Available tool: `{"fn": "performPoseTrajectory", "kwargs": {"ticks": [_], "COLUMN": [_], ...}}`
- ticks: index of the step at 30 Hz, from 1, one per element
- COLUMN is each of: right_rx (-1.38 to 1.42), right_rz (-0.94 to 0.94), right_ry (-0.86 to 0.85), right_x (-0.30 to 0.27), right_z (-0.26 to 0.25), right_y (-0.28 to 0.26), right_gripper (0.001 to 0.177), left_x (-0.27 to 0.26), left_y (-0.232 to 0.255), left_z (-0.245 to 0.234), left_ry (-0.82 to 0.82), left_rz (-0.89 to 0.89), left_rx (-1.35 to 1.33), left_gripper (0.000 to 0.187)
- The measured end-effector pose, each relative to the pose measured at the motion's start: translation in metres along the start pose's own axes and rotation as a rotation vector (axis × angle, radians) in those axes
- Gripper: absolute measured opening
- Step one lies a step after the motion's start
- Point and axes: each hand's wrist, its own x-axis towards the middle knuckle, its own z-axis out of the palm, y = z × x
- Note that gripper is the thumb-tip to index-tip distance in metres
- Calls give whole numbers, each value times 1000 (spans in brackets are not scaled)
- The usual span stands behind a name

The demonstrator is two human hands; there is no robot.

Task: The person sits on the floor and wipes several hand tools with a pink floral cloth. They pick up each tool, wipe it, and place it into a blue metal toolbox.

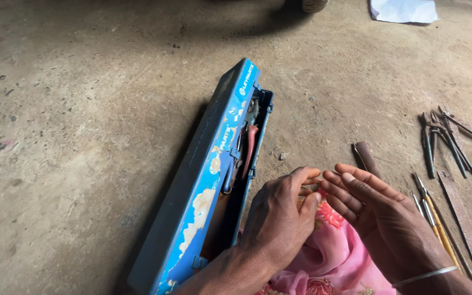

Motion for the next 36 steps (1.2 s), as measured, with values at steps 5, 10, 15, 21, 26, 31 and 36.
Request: {"fn": "performPoseTrajectory", "kwargs": {"ticks": [5, 10, 15, 21, 26, 31, 36], "right_rx": [-34, -219, -728, -1359, -1747, -1794, -1623], "right_rz": [-52, -138, -288, -373, -482, -407, -170], "right_ry": [29, 88, 195, 544, 630, 703, 757], "right_x": [15, 39, 85, 167, 219, 236, 248], "right_z": [-19, -43, -93, -180, -232, -256, -257], "right_y": [-9, -22, -42, -65, -61, -53, -61], "right_gripper": [34, 35, 39, 55, 76, 85, 82], "left_x": [24, 53, 77, 104, 145, 161, 151], "left_y": [8, 9, -3, -19, -25, -34, -39], "left_z": [14, 40, 80, 116, 142, 154, 155], "left_ry": [-63, -247, -138, -227, -334, -335, -313], "left_rz": [-27, -149, 9, -57, -135, -134, -134], "left_rx": [-40, -34, -61, -134, -178, -111, -138], "left_gripper": [33, 41, 60, 70, 80, 80, 77]}}
